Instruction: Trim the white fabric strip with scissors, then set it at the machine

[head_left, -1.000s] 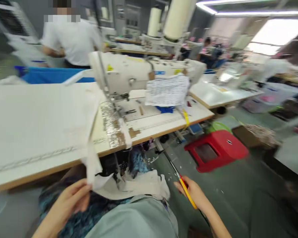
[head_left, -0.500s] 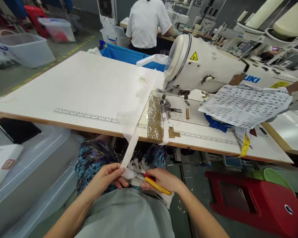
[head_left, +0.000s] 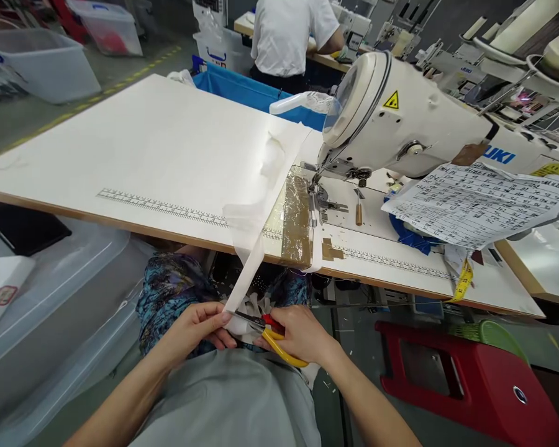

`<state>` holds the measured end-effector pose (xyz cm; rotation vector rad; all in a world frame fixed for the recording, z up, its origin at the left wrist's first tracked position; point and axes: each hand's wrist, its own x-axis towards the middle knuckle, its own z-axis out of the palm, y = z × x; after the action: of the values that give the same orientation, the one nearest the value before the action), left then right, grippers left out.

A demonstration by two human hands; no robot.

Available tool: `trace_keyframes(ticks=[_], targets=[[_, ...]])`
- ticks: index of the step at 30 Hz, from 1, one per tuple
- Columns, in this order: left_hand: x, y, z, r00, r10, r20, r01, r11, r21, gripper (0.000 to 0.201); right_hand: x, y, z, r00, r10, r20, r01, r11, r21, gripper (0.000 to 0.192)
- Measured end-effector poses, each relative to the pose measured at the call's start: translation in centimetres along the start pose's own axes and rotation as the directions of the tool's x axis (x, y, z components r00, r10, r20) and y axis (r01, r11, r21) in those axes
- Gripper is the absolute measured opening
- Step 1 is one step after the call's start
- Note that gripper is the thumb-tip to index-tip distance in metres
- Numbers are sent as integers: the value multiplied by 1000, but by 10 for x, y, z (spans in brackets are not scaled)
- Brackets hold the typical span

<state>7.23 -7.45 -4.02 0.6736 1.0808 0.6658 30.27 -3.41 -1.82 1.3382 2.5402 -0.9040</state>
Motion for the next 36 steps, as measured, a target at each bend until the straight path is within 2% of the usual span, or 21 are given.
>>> trace_keyframes(ticks=[6,12,18,21,23,24,25,27,29,31,33,35,36], targets=[[1,2,-4,1000,-4,-1,4,1000,9,50,4,-1,1,1000,19,-6,-20,998,-55,46],[-1,2,-12,1000,-10,-16,11,1000,17,50,11,-4,1,1000,-23,14,25,993,-116,46],[1,-2,-9,1000,-21,-14,22,999,33,49,18,-8,4,999,-37,-9,36,994,-100,48],[0,2,-13,1000,-9,8,8,989,146,48,16,-6,8,1000,-7,-14,6,998,-56,46],[0,8,-21,998,62,-27,-52,954,295,50,9,-1,13,999,12,-32,-13,1000,-18,43],[1,12,-26,986,148,-78,-107,918,382,50,4,1,17,999,24,-45,-23,1000,7,43],[2,16,-30,954,263,-140,-168,864,475,50,-1,4,21,998,36,-58,-33,999,41,43],[8,26,-34,827,517,-224,-265,707,656,45,-12,8,31,995,61,-83,-50,990,134,45],[16,35,-27,702,685,-197,-305,539,785,40,-22,10,40,989,91,-115,-62,969,238,47],[25,41,-12,632,767,-107,-351,406,844,35,-32,10,47,981,128,-143,-74,941,331,48],[34,42,3,611,790,-38,-426,369,826,28,-43,11,53,970,169,-174,-84,905,416,49],[40,34,5,650,756,-73,-451,462,764,28,-55,15,59,958,205,-199,-80,861,503,49],[42,26,-1,680,719,-142,-415,538,733,28,-62,17,62,953,221,-209,-75,835,545,48]])
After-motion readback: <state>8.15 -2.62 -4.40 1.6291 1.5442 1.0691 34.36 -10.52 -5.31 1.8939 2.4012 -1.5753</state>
